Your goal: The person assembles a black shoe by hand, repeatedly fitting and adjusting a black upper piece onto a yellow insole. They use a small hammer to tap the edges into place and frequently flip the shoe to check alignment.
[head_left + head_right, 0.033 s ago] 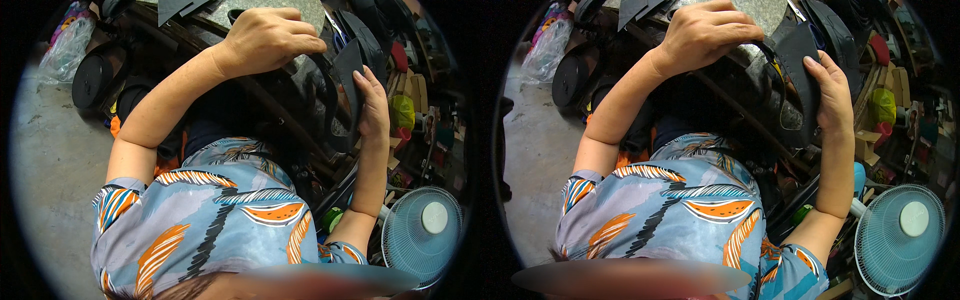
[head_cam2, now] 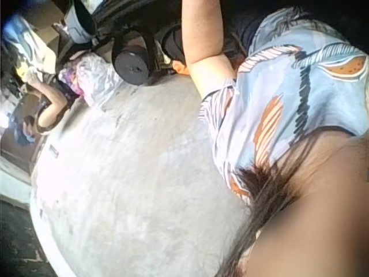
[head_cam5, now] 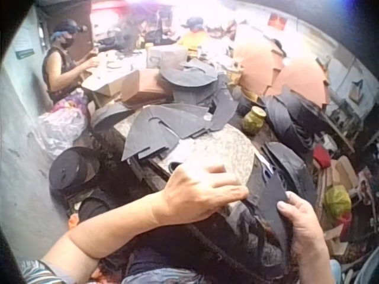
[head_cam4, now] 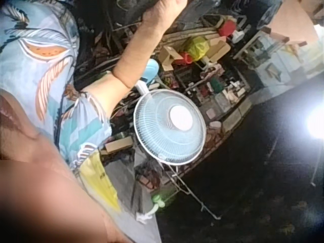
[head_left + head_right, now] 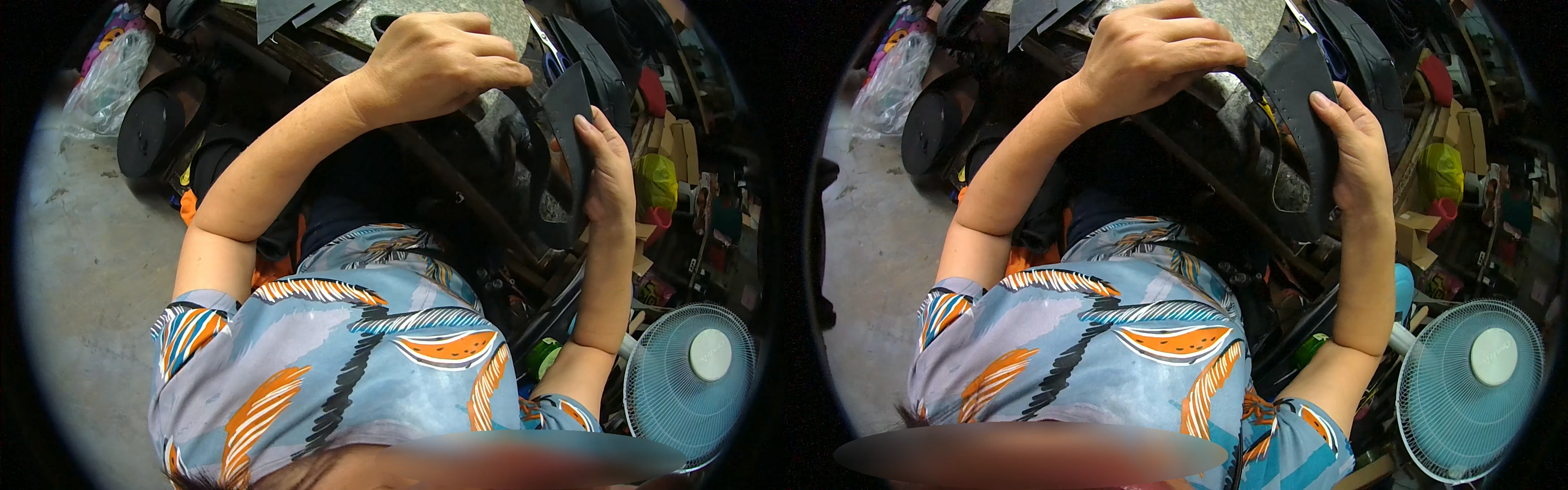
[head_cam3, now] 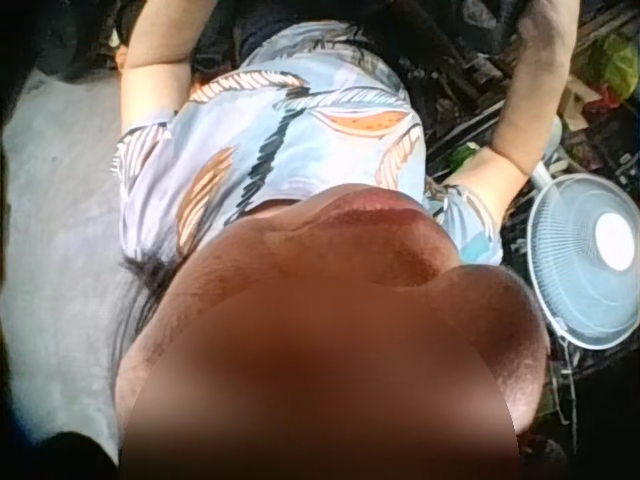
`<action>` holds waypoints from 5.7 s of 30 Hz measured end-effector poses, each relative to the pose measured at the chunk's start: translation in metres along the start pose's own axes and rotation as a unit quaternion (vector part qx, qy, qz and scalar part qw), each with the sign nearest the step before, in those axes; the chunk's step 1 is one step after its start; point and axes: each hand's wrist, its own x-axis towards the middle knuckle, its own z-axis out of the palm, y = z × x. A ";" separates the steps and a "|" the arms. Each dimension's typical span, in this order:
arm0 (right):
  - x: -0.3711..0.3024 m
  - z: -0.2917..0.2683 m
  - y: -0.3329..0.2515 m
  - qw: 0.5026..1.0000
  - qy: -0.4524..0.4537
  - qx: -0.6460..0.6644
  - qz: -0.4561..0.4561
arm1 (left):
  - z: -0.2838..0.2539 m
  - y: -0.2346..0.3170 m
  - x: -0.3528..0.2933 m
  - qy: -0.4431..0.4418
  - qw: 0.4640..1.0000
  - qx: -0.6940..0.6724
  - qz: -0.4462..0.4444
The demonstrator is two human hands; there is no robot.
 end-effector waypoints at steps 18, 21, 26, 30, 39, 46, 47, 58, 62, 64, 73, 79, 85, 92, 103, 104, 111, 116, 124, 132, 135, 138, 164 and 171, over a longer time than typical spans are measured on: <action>-0.003 0.000 0.004 0.999 -0.041 0.024 0.022 | -0.003 0.002 -0.004 0.005 1.000 -0.021 0.013; -0.002 -0.001 0.006 0.999 -0.038 0.022 0.026 | -0.005 0.002 -0.005 -0.006 1.000 -0.021 0.014; -0.001 -0.002 0.008 0.999 -0.034 0.015 0.038 | -0.007 0.003 -0.005 -0.005 1.000 -0.027 0.014; -0.001 -0.002 0.006 0.998 -0.037 0.028 0.035 | -0.008 0.003 -0.004 0.004 1.000 -0.025 0.016; -0.007 0.012 0.002 0.999 0.017 0.002 0.030 | -0.006 0.006 -0.005 -0.022 0.999 -0.037 0.029; -0.010 0.015 0.005 0.999 0.020 -0.002 0.040 | -0.010 0.010 -0.001 -0.088 0.994 -0.060 0.015; -0.011 0.014 0.006 0.999 -0.005 0.017 0.043 | -0.013 0.009 0.000 -0.128 0.986 -0.105 -0.001; -0.012 0.010 0.020 0.998 -0.031 0.037 -0.049 | -0.012 0.010 -0.001 -0.076 0.988 -0.133 -0.007; -0.012 0.011 0.025 0.998 -0.045 0.033 -0.042 | -0.015 0.011 -0.002 -0.103 0.985 -0.137 -0.029; -0.009 0.010 0.025 0.992 -0.103 0.059 -0.043 | -0.017 0.011 0.000 -0.124 0.983 -0.132 -0.035; -0.010 0.005 0.029 0.993 -0.082 0.068 -0.047 | -0.020 0.014 0.005 -0.138 0.984 -0.103 -0.042; -0.011 -0.003 0.023 0.997 -0.026 0.065 0.017 | -0.020 0.011 -0.002 -0.111 0.985 -0.127 -0.034; -0.013 0.001 0.028 0.996 -0.047 0.063 0.038 | -0.012 0.014 -0.013 -0.038 0.999 -0.021 0.000; -0.015 0.006 0.022 0.995 -0.051 0.070 0.040 | -0.016 0.011 -0.023 -0.031 0.997 -0.064 -0.008; -0.015 0.016 0.028 0.994 -0.055 0.072 0.054 | -0.011 0.013 -0.027 -0.005 0.999 -0.038 -0.005; -0.015 0.016 0.028 0.995 -0.051 0.068 0.055 | -0.010 0.013 -0.027 0.003 0.999 -0.040 -0.004; -0.016 0.016 0.027 0.995 -0.048 0.053 0.068 | -0.008 0.012 -0.029 0.011 0.999 -0.035 0.000; -0.015 0.018 0.034 0.996 -0.039 0.046 0.063 | -0.010 0.014 -0.030 0.009 0.999 -0.030 0.000; -0.017 0.018 0.036 0.996 -0.035 0.058 0.054 | -0.009 0.018 -0.030 -0.001 0.999 -0.035 -0.019; -0.020 0.020 0.036 0.997 -0.014 0.057 0.058 | -0.009 0.022 -0.031 0.004 0.998 -0.039 -0.039; -0.021 0.020 0.037 0.996 -0.017 0.062 0.057 | -0.008 0.022 -0.031 0.007 0.998 -0.043 -0.043; -0.021 0.021 0.038 0.996 -0.008 0.068 0.058 | -0.008 0.022 -0.031 0.004 0.998 -0.041 -0.043; -0.021 0.020 0.020 0.993 -0.086 -0.083 0.019 | -0.013 0.047 -0.049 0.012 0.999 0.032 0.011; -0.009 0.022 0.004 0.994 -0.068 -0.047 -0.073 | -0.001 0.023 -0.027 0.086 0.992 0.064 0.065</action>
